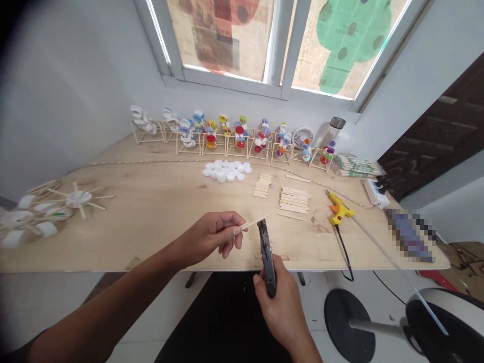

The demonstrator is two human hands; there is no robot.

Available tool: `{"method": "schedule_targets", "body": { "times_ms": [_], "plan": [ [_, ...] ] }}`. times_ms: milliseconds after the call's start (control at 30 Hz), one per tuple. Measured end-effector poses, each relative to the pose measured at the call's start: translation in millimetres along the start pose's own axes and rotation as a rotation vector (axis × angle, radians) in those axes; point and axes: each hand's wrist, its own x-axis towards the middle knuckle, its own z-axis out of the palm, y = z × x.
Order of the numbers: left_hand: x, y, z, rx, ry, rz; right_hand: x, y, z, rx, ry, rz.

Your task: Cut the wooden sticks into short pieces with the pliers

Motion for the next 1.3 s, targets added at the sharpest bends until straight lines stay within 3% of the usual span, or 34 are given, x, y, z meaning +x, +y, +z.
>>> {"method": "schedule_targets", "body": {
  "times_ms": [367,767,1300],
  "plan": [
    [4,2,2.8,0.281,-0.064,0.021,7,-11,6,0.015,0.014,-0.075],
    [14,8,-0.2,0.255,-0.144,-0.075,9,-9,8,0.002,0.036,-0.052],
    [21,9,-8.0,0.357,-0.147,-0.007,18,-10,12,-0.030,0.067,-0.062]
  ]
}}
